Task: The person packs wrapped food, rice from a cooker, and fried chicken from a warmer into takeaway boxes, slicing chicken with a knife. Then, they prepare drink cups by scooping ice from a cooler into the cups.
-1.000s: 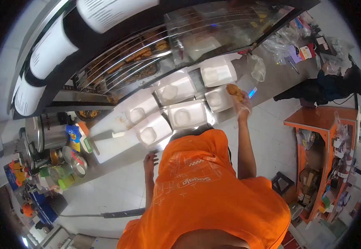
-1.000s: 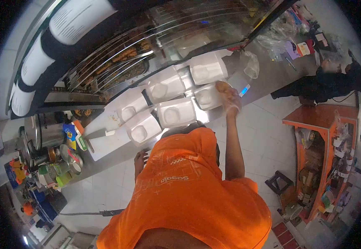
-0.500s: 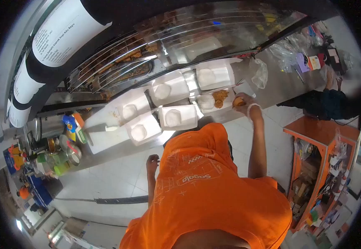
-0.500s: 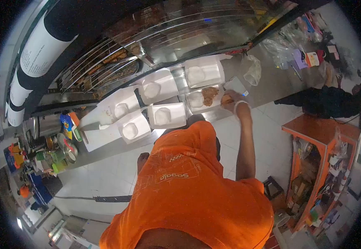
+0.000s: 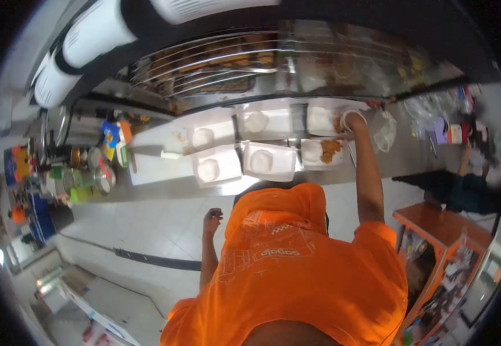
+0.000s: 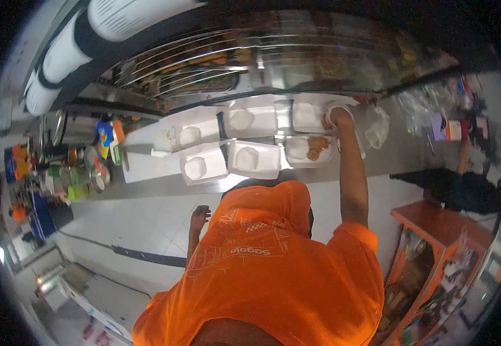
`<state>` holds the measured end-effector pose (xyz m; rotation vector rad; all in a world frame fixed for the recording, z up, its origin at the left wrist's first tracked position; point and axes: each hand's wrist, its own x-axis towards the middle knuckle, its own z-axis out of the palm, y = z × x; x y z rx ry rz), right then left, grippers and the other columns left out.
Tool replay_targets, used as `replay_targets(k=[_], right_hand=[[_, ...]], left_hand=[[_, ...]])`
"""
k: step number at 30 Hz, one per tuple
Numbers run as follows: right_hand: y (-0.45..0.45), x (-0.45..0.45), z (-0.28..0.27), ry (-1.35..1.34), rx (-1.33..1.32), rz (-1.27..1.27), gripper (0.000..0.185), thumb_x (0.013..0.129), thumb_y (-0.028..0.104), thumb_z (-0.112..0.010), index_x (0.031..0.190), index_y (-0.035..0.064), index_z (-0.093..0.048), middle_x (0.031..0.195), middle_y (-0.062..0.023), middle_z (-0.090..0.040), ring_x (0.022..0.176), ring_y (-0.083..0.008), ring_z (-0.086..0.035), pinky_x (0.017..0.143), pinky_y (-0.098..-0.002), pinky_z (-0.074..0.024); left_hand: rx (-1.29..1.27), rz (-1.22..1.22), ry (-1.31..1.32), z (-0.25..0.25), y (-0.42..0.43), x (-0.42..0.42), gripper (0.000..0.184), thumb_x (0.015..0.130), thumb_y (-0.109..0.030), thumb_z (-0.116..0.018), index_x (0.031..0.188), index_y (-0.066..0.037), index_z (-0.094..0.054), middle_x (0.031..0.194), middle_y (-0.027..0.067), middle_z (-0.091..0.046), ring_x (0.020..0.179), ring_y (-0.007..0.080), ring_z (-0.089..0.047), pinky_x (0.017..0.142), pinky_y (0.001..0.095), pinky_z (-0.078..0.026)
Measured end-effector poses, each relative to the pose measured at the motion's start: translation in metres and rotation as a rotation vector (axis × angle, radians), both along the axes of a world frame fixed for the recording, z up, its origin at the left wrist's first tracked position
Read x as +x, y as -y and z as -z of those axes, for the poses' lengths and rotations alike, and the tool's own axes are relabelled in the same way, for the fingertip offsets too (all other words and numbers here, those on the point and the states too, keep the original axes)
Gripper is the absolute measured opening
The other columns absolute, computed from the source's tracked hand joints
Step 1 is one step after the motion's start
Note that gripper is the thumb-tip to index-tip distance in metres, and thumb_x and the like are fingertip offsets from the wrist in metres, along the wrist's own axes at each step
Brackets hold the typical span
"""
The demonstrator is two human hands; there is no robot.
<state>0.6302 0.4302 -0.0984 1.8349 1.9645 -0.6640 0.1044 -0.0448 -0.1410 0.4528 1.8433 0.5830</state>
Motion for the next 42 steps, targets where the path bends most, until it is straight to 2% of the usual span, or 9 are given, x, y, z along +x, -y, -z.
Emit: replay_targets(k=[4, 6, 9, 12, 13, 17, 27, 34, 42], right_hand=[[0.044, -0.045, -0.094, -0.123, 0.358, -0.027, 0.028, 0.088, 0.031, -0.060, 0.107, 0.0134, -0.072, 0.108, -0.0130, -0.071, 0.100, -0.0283, -0.068, 0.086, -0.0402, -0.0524], [0.063, -0.130, -0.166, -0.110, 0.171, -0.002, 0.032, 0.085, 0.030, -0.066, 0.111, 0.0125, -0.070, 0.108, -0.0125, -0.071, 0.099, -0.0281, -0.068, 0.088, -0.0347, -0.0531], [0.084, -0.213, -0.149, -0.975, 0.318, -0.106, 0.030, 0.092, 0.028, -0.059, 0.118, 0.0140, -0.066, 0.117, -0.0126, -0.068, 0.103, -0.0299, -0.066, 0.090, -0.0389, -0.0530], [0.051, -0.313, -0.106, -0.612, 0.802, -0.423, 0.029, 0.093, 0.020, -0.058, 0.121, 0.0144, -0.065, 0.123, -0.0157, -0.065, 0.107, -0.0325, -0.065, 0.091, -0.0425, -0.0526], [0.036, -0.344, -0.122, -0.498, 0.599, -0.348, 0.030, 0.094, 0.018, -0.056, 0.122, 0.0156, -0.065, 0.121, -0.0172, -0.065, 0.109, -0.0333, -0.064, 0.092, -0.0437, -0.0521], [-0.028, -0.395, -0.039, -0.288, 0.575, -0.341, 0.031, 0.095, 0.020, -0.053, 0.122, 0.0178, -0.066, 0.109, -0.0204, -0.068, 0.102, -0.0370, -0.065, 0.089, -0.0472, -0.0521], [0.086, -0.348, -0.146, -0.016, 0.458, -0.618, 0.025, 0.093, 0.021, -0.056, 0.112, 0.0194, -0.072, 0.095, -0.0142, -0.071, 0.085, -0.0334, -0.068, 0.075, -0.0442, -0.0554], [0.189, -0.325, -0.179, -0.099, 0.306, -0.653, 0.035, 0.082, 0.016, -0.061, 0.115, 0.0199, -0.071, 0.108, -0.0093, -0.069, 0.094, -0.0296, -0.067, 0.087, -0.0423, -0.0532], [0.157, -0.338, -0.181, -0.273, 0.391, -0.524, 0.027, 0.086, 0.022, -0.063, 0.113, 0.0177, -0.068, 0.104, -0.0143, -0.070, 0.091, -0.0322, -0.068, 0.077, -0.0430, -0.0567]], left_hand=[[-0.021, -0.189, -0.034, 0.002, 0.032, -0.006, 0.021, 0.096, -0.027, -0.059, 0.107, -0.010, -0.065, 0.089, 0.0043, -0.070, 0.072, 0.0126, -0.065, 0.056, 0.0272, -0.049], [-0.031, -0.239, 0.026, 0.033, 0.062, -0.013, 0.022, 0.096, -0.028, -0.059, 0.106, -0.009, -0.065, 0.087, 0.0042, -0.070, 0.070, 0.0128, -0.065, 0.054, 0.0268, -0.049], [0.230, 0.288, -0.145, 0.076, 0.091, -0.023, 0.020, 0.091, -0.012, -0.051, 0.100, -0.005, -0.067, 0.087, 0.0054, -0.070, 0.074, 0.0144, -0.066, 0.061, 0.0275, -0.052], [0.374, 0.426, -0.152, 0.099, 0.089, -0.033, 0.020, 0.091, -0.010, -0.050, 0.099, -0.005, -0.068, 0.088, 0.0060, -0.069, 0.077, 0.0149, -0.065, 0.068, 0.0282, -0.054], [0.392, 0.428, -0.144, 0.105, 0.084, -0.037, 0.020, 0.091, -0.010, -0.050, 0.099, -0.005, -0.068, 0.088, 0.0060, -0.069, 0.078, 0.0150, -0.065, 0.070, 0.0284, -0.054], [0.128, -0.177, 0.063, 0.033, 0.041, -0.047, 0.018, 0.093, -0.013, -0.053, 0.102, -0.006, -0.066, 0.090, 0.0049, -0.069, 0.079, 0.0137, -0.066, 0.065, 0.0267, -0.052], [-0.041, -0.371, -0.005, 0.066, 0.122, -0.077, 0.018, 0.093, -0.020, -0.058, 0.105, -0.010, -0.066, 0.086, 0.0051, -0.070, 0.070, 0.0123, -0.066, 0.051, 0.0258, -0.049], [-0.036, -0.354, 0.101, 0.086, 0.121, -0.090, 0.017, 0.090, -0.017, -0.056, 0.103, -0.010, -0.066, 0.088, 0.0058, -0.071, 0.070, 0.0126, -0.066, 0.051, 0.0261, -0.048], [0.057, -0.251, 0.067, 0.067, 0.082, -0.107, 0.028, 0.092, -0.026, -0.057, 0.114, -0.010, -0.061, 0.098, 0.0074, -0.070, 0.079, 0.0169, -0.067, 0.059, 0.0306, -0.051]])
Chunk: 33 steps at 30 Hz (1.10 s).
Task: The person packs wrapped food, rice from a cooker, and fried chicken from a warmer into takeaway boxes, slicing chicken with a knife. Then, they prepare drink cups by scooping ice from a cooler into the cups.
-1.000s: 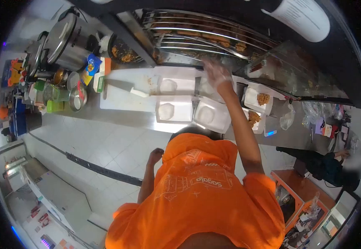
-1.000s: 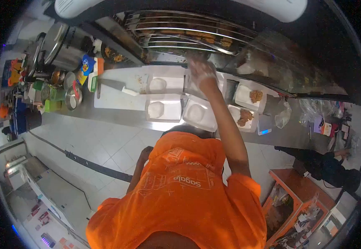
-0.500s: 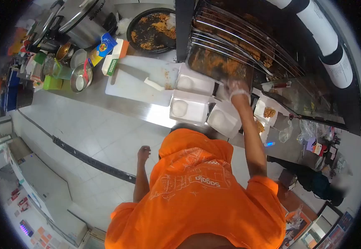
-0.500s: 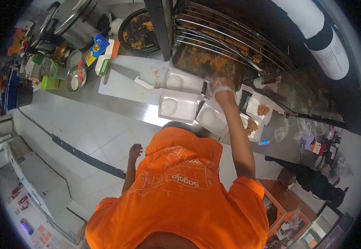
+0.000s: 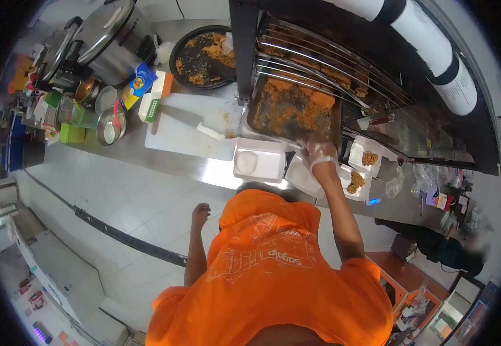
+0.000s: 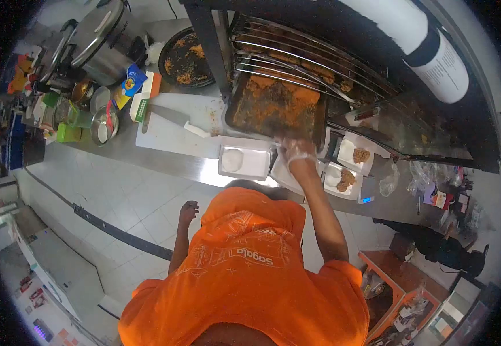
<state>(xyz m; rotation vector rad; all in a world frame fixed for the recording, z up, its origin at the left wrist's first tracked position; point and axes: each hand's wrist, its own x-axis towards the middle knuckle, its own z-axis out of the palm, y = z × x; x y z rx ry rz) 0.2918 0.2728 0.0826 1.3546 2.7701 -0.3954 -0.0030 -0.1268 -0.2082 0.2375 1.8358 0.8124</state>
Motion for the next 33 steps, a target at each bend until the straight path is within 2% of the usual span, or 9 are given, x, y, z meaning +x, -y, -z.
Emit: replay_targets(k=[3, 5, 9, 11, 14, 16, 19, 29, 33], right_hand=[[-0.049, -0.013, 0.024, 0.028, 0.056, 0.189, 0.027, 0.088, 0.017, -0.062, 0.114, 0.0182, -0.070, 0.107, -0.0095, -0.070, 0.091, -0.0317, -0.068, 0.082, -0.0414, -0.0545], [-0.095, -0.002, 0.101, -0.338, 0.134, 0.200, 0.026, 0.089, 0.017, -0.061, 0.114, 0.0195, -0.070, 0.108, -0.0090, -0.070, 0.093, -0.0312, -0.068, 0.083, -0.0405, -0.0547], [-0.086, -0.025, 0.024, 0.011, 0.243, 0.185, 0.024, 0.091, 0.018, -0.060, 0.113, 0.0206, -0.070, 0.108, -0.0080, -0.071, 0.093, -0.0297, -0.068, 0.084, -0.0383, -0.0551], [-0.093, -0.014, 0.049, -0.523, 0.315, 0.213, 0.023, 0.092, 0.018, -0.059, 0.112, 0.0206, -0.070, 0.107, -0.0094, -0.071, 0.093, -0.0293, -0.068, 0.085, -0.0373, -0.0552], [-0.083, -0.017, -0.031, -0.315, 0.439, 0.422, 0.023, 0.092, 0.018, -0.056, 0.111, 0.0134, -0.069, 0.105, -0.0155, -0.069, 0.096, -0.0312, -0.067, 0.087, -0.0358, -0.0549], [-0.120, -0.005, -0.033, -0.326, 0.633, 0.576, 0.029, 0.093, 0.024, -0.055, 0.115, 0.0100, -0.068, 0.113, -0.0185, -0.068, 0.103, -0.0334, -0.066, 0.090, -0.0370, -0.0538], [-0.190, 0.018, -0.009, -0.096, 0.281, 0.593, 0.051, 0.092, 0.045, -0.052, 0.110, 0.0004, -0.069, 0.115, -0.0243, -0.066, 0.108, -0.0427, -0.061, 0.093, -0.0463, -0.0499], [-0.234, 0.029, 0.006, -0.244, 0.756, 0.560, 0.052, 0.096, 0.047, -0.047, 0.126, 0.0079, -0.065, 0.132, -0.0240, -0.059, 0.122, -0.0411, -0.056, 0.104, -0.0442, -0.0438], [-0.214, 0.020, -0.007, -0.569, 0.370, 0.796, 0.053, 0.092, 0.048, -0.054, 0.124, 0.0062, -0.065, 0.120, -0.0269, -0.064, 0.112, -0.0413, -0.061, 0.096, -0.0463, -0.0486]], left_hand=[[-0.072, 0.018, -0.046, -0.007, -0.013, -0.001, 0.028, 0.093, -0.027, -0.057, 0.114, -0.010, -0.061, 0.098, 0.0068, -0.070, 0.080, 0.0171, -0.067, 0.060, 0.0309, -0.051], [-0.050, 0.005, -0.044, -0.012, -0.007, 0.000, 0.027, 0.093, -0.027, -0.057, 0.114, -0.010, -0.061, 0.098, 0.0065, -0.070, 0.080, 0.0172, -0.067, 0.060, 0.0313, -0.051], [-0.079, -0.103, -0.018, 0.002, 0.009, 0.003, 0.020, 0.091, -0.025, -0.060, 0.106, -0.012, -0.065, 0.092, 0.0056, -0.070, 0.073, 0.0145, -0.066, 0.054, 0.0280, -0.048], [-0.099, -0.143, -0.016, -0.001, 0.017, 0.008, 0.020, 0.092, -0.025, -0.060, 0.107, -0.012, -0.064, 0.092, 0.0053, -0.070, 0.073, 0.0145, -0.066, 0.054, 0.0282, -0.048], [-0.119, -0.145, 0.007, 0.008, 0.028, 0.021, 0.022, 0.093, -0.027, -0.060, 0.108, -0.012, -0.063, 0.092, 0.0049, -0.070, 0.073, 0.0146, -0.066, 0.055, 0.0289, -0.048], [-0.130, -0.122, 0.022, 0.015, 0.035, 0.024, 0.023, 0.094, -0.029, -0.060, 0.109, -0.011, -0.063, 0.092, 0.0046, -0.070, 0.074, 0.0146, -0.066, 0.055, 0.0296, -0.049], [0.042, 0.116, -0.105, 0.036, 0.044, 0.025, 0.025, 0.093, -0.030, -0.061, 0.111, -0.012, -0.064, 0.091, 0.0045, -0.070, 0.074, 0.0151, -0.066, 0.056, 0.0307, -0.049], [-0.095, -0.045, 0.046, -0.007, 0.002, 0.019, 0.021, 0.094, -0.020, -0.057, 0.112, -0.014, -0.063, 0.094, 0.0050, -0.070, 0.076, 0.0161, -0.066, 0.059, 0.0321, -0.050], [-0.096, 0.033, 0.010, -0.010, 0.008, 0.015, 0.020, 0.094, -0.019, -0.057, 0.113, -0.013, -0.062, 0.095, 0.0056, -0.070, 0.077, 0.0166, -0.067, 0.060, 0.0331, -0.051]])
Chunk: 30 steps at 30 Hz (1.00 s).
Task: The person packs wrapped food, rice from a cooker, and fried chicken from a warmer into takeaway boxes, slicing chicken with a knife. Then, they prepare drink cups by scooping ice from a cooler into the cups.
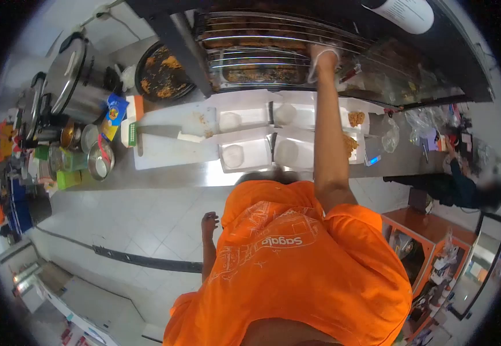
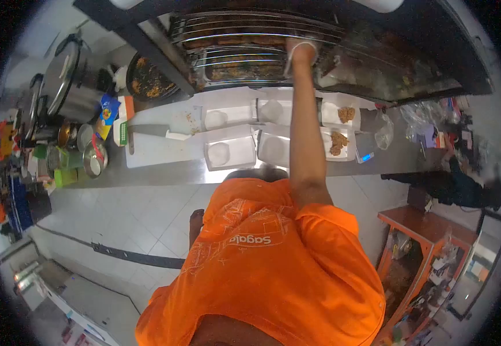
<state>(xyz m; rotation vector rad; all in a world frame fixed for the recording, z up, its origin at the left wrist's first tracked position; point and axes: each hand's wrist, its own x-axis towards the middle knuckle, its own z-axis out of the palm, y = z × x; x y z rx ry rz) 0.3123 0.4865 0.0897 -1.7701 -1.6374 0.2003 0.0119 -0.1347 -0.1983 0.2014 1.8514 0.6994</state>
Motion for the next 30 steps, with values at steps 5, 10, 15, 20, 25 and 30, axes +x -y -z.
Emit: replay_targets(k=[5, 10, 15, 20, 25, 30], right_hand=[[0.056, -0.022, -0.019, -0.606, -0.186, 0.054, 0.046, 0.092, 0.034, -0.062, 0.121, -0.0020, -0.061, 0.106, -0.0240, -0.068, 0.099, -0.0345, -0.068, 0.071, -0.0403, -0.0572], [0.173, 0.002, -0.034, -0.978, -0.139, -0.077, 0.044, 0.091, 0.025, -0.067, 0.125, -0.0012, -0.057, 0.107, -0.0110, -0.066, 0.087, -0.0174, -0.066, 0.057, -0.0310, -0.0555], [0.289, 0.069, 0.001, -0.864, -0.645, -0.017, 0.051, 0.090, 0.024, -0.069, 0.133, 0.0018, -0.051, 0.104, -0.0086, -0.064, 0.087, -0.0122, -0.062, 0.060, -0.0296, -0.0548], [0.291, 0.086, 0.170, -0.229, -0.595, 0.064, 0.053, 0.088, 0.027, -0.067, 0.131, -0.0009, -0.052, 0.116, -0.0185, -0.063, 0.100, -0.0233, -0.063, 0.080, -0.0355, -0.0531], [0.278, 0.105, 0.165, 0.137, -0.524, -0.101, 0.042, 0.091, 0.023, -0.063, 0.128, 0.0034, -0.056, 0.123, -0.0245, -0.060, 0.114, -0.0354, -0.059, 0.100, -0.0403, -0.0454], [0.184, 0.001, -0.039, -0.079, 0.251, -0.282, 0.022, 0.092, 0.018, -0.057, 0.110, 0.0088, -0.065, 0.101, -0.0198, -0.066, 0.101, -0.0377, -0.062, 0.088, -0.0453, -0.0502]], left_hand=[[-0.054, 0.144, -0.013, -0.004, -0.011, -0.003, 0.021, 0.095, -0.020, -0.057, 0.114, -0.013, -0.062, 0.096, 0.0059, -0.070, 0.077, 0.0175, -0.067, 0.062, 0.0339, -0.052], [0.014, 0.077, 0.042, -0.016, -0.023, -0.019, 0.023, 0.095, -0.021, -0.057, 0.115, -0.012, -0.061, 0.100, 0.0058, -0.069, 0.080, 0.0176, -0.066, 0.063, 0.0330, -0.050], [-0.009, -0.033, 0.087, -0.001, -0.021, -0.028, 0.025, 0.093, -0.023, -0.054, 0.114, -0.013, -0.063, 0.095, 0.0047, -0.069, 0.078, 0.0177, -0.066, 0.060, 0.0332, -0.049], [0.058, 0.279, -0.013, 0.024, -0.028, -0.040, 0.025, 0.093, -0.025, -0.055, 0.114, -0.013, -0.063, 0.095, 0.0058, -0.070, 0.078, 0.0171, -0.066, 0.059, 0.0342, -0.049], [0.021, 0.049, 0.087, 0.005, -0.045, -0.052, 0.025, 0.095, -0.027, -0.055, 0.114, -0.013, -0.063, 0.096, 0.0070, -0.070, 0.079, 0.0178, -0.066, 0.059, 0.0344, -0.050], [0.007, 0.039, 0.041, -0.002, -0.054, -0.044, 0.029, 0.097, -0.028, -0.051, 0.117, -0.010, -0.062, 0.101, 0.0077, -0.069, 0.082, 0.0181, -0.066, 0.065, 0.0353, -0.051]])
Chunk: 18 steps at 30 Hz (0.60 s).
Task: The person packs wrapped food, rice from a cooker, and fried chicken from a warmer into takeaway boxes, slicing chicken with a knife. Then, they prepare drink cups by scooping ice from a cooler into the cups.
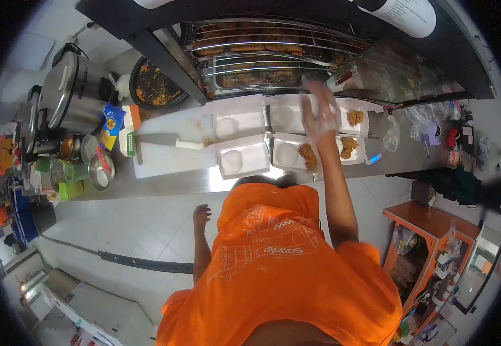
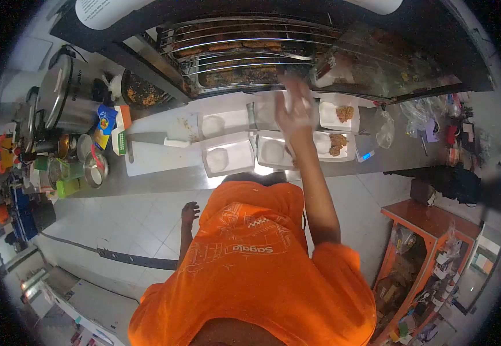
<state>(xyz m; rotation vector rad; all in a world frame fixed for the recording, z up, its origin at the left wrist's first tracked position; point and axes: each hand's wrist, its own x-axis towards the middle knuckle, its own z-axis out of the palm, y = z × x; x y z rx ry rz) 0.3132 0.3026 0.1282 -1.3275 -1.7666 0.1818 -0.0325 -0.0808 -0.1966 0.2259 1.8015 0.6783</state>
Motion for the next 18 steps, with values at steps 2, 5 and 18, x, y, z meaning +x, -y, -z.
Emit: replay_targets(k=[2, 5, 18], right_hand=[[-0.067, -0.025, -0.005, 0.285, -0.159, 0.133, 0.033, 0.093, 0.034, -0.055, 0.109, 0.0087, -0.070, 0.105, -0.0209, -0.068, 0.110, -0.0380, -0.061, 0.095, -0.0469, -0.0473], [-0.149, -0.042, -0.005, 0.535, -0.631, 0.197, 0.039, 0.088, 0.039, -0.065, 0.108, 0.0058, -0.070, 0.117, -0.0193, -0.067, 0.110, -0.0383, -0.062, 0.096, -0.0437, -0.0489], [-0.142, -0.056, 0.004, 0.026, -0.322, 0.315, 0.051, 0.073, 0.039, -0.081, 0.106, 0.0023, -0.068, 0.112, -0.0208, -0.069, 0.103, -0.0323, -0.066, 0.094, -0.0407, -0.0500]], left_hand=[[-0.053, 0.069, 0.000, 0.011, 0.004, 0.002, 0.027, 0.098, -0.027, -0.050, 0.116, -0.011, -0.062, 0.101, 0.0065, -0.070, 0.082, 0.0178, -0.067, 0.064, 0.0363, -0.052], [-0.036, 0.100, 0.004, 0.009, 0.013, 0.012, 0.028, 0.098, -0.027, -0.051, 0.118, -0.011, -0.063, 0.104, 0.0073, -0.070, 0.083, 0.0183, -0.067, 0.065, 0.0349, -0.053], [-0.092, -0.214, 0.081, 0.101, 0.124, 0.038, 0.027, 0.093, -0.025, -0.060, 0.115, -0.010, -0.064, 0.103, 0.0057, -0.067, 0.084, 0.0208, -0.068, 0.063, 0.0368, -0.057]])
